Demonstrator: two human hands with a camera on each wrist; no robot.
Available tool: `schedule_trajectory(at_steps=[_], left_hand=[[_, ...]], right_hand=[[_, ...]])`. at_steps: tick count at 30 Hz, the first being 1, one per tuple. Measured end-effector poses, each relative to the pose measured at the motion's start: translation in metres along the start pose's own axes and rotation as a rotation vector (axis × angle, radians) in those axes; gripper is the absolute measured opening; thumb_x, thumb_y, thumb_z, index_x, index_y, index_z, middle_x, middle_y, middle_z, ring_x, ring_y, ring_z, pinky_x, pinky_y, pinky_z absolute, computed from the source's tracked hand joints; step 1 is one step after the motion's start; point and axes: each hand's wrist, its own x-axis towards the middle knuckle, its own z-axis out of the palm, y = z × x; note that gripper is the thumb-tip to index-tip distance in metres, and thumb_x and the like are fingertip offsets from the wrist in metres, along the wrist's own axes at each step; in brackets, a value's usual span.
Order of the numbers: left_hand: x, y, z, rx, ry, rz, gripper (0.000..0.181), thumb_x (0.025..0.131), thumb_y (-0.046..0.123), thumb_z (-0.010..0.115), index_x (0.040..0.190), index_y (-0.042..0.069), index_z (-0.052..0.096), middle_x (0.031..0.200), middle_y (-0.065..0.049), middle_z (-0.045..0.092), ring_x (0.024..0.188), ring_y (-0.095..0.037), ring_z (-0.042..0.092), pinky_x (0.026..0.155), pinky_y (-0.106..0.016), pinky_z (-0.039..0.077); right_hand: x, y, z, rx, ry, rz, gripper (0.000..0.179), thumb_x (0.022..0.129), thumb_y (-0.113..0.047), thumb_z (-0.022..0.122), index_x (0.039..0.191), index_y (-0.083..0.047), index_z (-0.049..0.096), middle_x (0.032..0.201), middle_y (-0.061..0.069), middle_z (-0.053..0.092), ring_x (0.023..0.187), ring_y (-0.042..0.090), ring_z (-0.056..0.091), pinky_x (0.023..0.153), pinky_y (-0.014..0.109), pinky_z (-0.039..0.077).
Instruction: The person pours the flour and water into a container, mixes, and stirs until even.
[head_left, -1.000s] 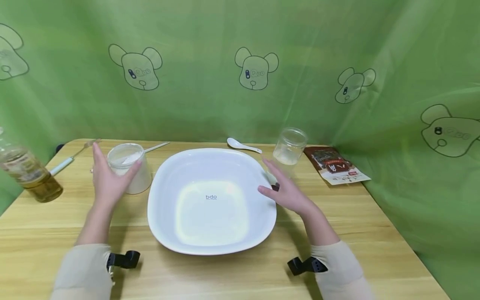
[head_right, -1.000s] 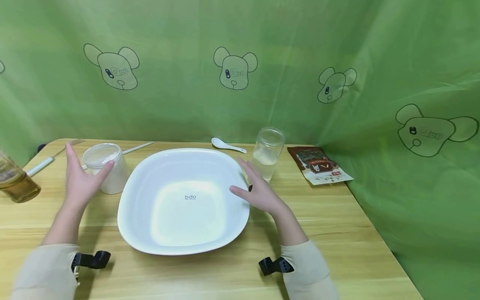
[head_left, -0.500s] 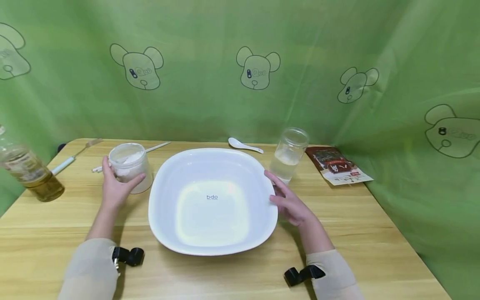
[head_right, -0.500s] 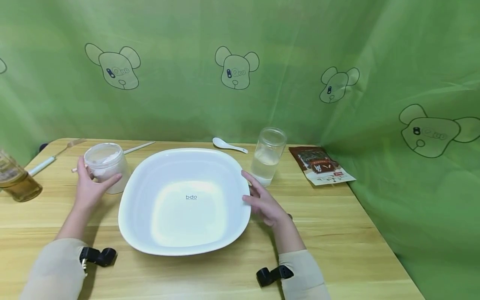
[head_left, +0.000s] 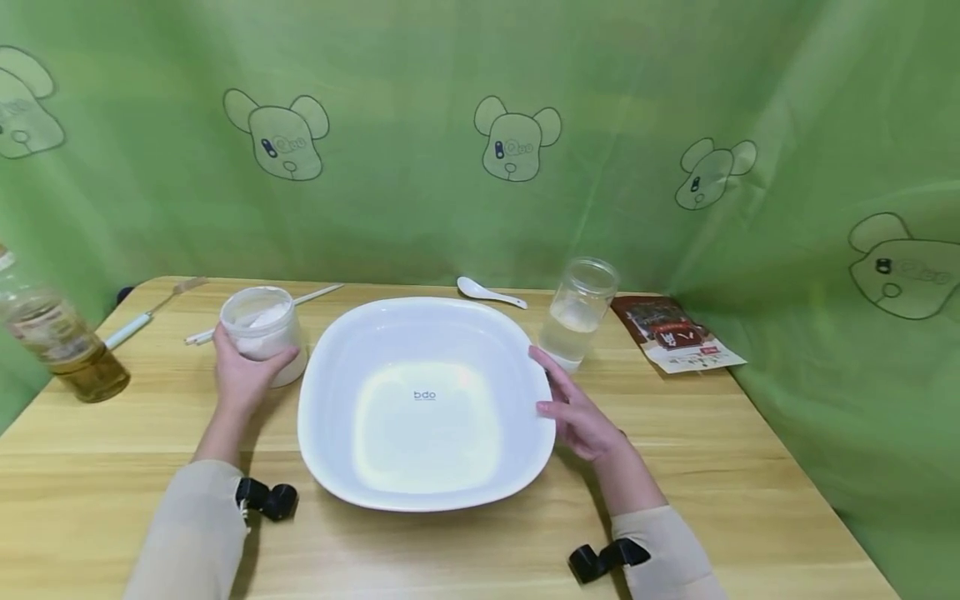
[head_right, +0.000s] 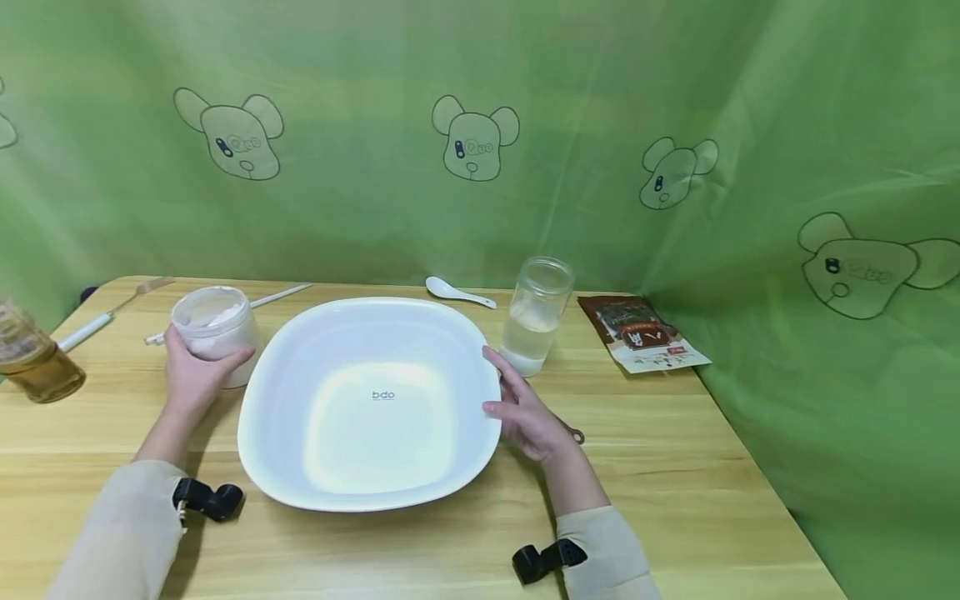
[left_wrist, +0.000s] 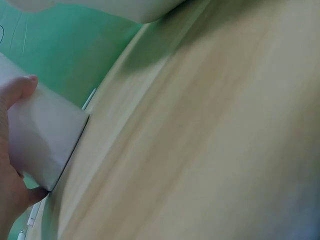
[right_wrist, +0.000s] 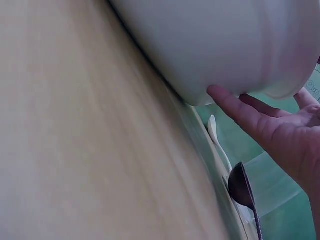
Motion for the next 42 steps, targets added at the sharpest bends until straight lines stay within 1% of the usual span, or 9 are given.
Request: schedule_trajectory(at_steps=[4, 9, 14, 18, 23, 28, 34, 37, 42], left_hand=[[-0.001, 0.001, -0.005, -0.003, -0.001, 0.007, 0.101, 0.057, 0.015, 0.079, 0.135, 0.016, 0.015, 0.13, -0.009, 0.03, 0.117, -0.023, 0.03, 0.101, -0.032, 0.02], [-0.005, 0.005, -0.01, 0.043, -0.016, 0.006, 0.103, 0.057, 0.019, 0.08, 0.136, 0.017, 0.014, 0.132, -0.009, 0.03, 0.118, -0.024, 0.029, 0.101, -0.036, 0.02], [-0.007, 0.012, -0.014, 0.076, -0.031, 0.044, 0.101, 0.057, 0.02, 0.08, 0.136, 0.015, 0.017, 0.129, -0.011, 0.033, 0.116, -0.027, 0.032, 0.099, -0.04, 0.023], [-0.01, 0.025, -0.018, 0.075, -0.024, 0.077, 0.099, 0.056, 0.017, 0.08, 0.135, 0.016, 0.02, 0.127, -0.011, 0.035, 0.113, -0.026, 0.035, 0.097, -0.039, 0.027], [-0.011, 0.048, -0.025, 0.114, -0.026, 0.129, 0.097, 0.054, 0.018, 0.081, 0.133, 0.019, 0.025, 0.123, -0.009, 0.04, 0.108, -0.025, 0.037, 0.093, -0.04, 0.03], [-0.01, 0.069, -0.028, 0.202, -0.061, 0.189, 0.094, 0.052, 0.021, 0.081, 0.131, 0.018, 0.029, 0.118, -0.007, 0.043, 0.104, -0.026, 0.039, 0.085, -0.043, 0.032], [-0.01, 0.089, -0.025, 0.325, -0.129, 0.266, 0.091, 0.053, 0.025, 0.08, 0.129, 0.015, 0.031, 0.114, -0.01, 0.044, 0.099, -0.03, 0.04, 0.079, -0.048, 0.034], [-0.011, 0.096, -0.022, 0.348, -0.16, 0.28, 0.091, 0.053, 0.026, 0.08, 0.128, 0.015, 0.031, 0.114, -0.01, 0.044, 0.1, -0.031, 0.04, 0.079, -0.05, 0.034], [-0.012, 0.105, -0.017, 0.358, -0.171, 0.309, 0.09, 0.052, 0.024, 0.08, 0.128, 0.018, 0.033, 0.114, -0.007, 0.044, 0.099, -0.029, 0.041, 0.079, -0.05, 0.035]], right_hand=[[0.002, 0.001, 0.002, 0.018, 0.001, -0.002, 0.076, 0.079, 0.008, 0.046, 0.139, -0.022, 0.01, 0.136, 0.021, 0.01, 0.099, 0.028, 0.049, 0.072, 0.044, 0.047], [0.003, 0.002, 0.002, 0.021, 0.011, -0.008, 0.075, 0.079, 0.008, 0.046, 0.139, -0.022, 0.01, 0.136, 0.019, 0.011, 0.098, 0.028, 0.05, 0.071, 0.043, 0.048], [0.002, 0.003, 0.002, 0.026, 0.003, -0.012, 0.075, 0.08, 0.007, 0.046, 0.139, -0.022, 0.01, 0.134, 0.023, 0.014, 0.094, 0.027, 0.053, 0.07, 0.042, 0.048], [0.003, 0.004, 0.003, 0.037, -0.017, -0.01, 0.074, 0.081, 0.006, 0.046, 0.139, -0.023, 0.009, 0.134, 0.024, 0.013, 0.093, 0.027, 0.053, 0.07, 0.042, 0.048], [0.004, 0.005, 0.004, 0.035, -0.016, -0.003, 0.075, 0.081, 0.004, 0.047, 0.139, -0.024, 0.01, 0.134, 0.024, 0.013, 0.095, 0.028, 0.052, 0.071, 0.042, 0.048], [0.004, 0.006, 0.003, 0.037, -0.006, 0.008, 0.075, 0.08, 0.005, 0.047, 0.139, -0.024, 0.01, 0.134, 0.023, 0.014, 0.095, 0.028, 0.052, 0.071, 0.044, 0.048], [0.001, 0.005, -0.001, 0.017, 0.008, 0.013, 0.073, 0.081, 0.005, 0.045, 0.139, -0.024, 0.011, 0.135, 0.019, 0.012, 0.096, 0.027, 0.051, 0.072, 0.044, 0.047], [0.0, 0.004, -0.002, 0.008, 0.02, 0.016, 0.073, 0.08, 0.004, 0.046, 0.138, -0.025, 0.012, 0.137, 0.015, 0.009, 0.096, 0.026, 0.05, 0.072, 0.044, 0.047], [0.0, 0.003, 0.0, 0.004, 0.024, 0.021, 0.073, 0.08, 0.003, 0.046, 0.138, -0.025, 0.012, 0.138, 0.013, 0.008, 0.097, 0.025, 0.05, 0.071, 0.044, 0.048]])
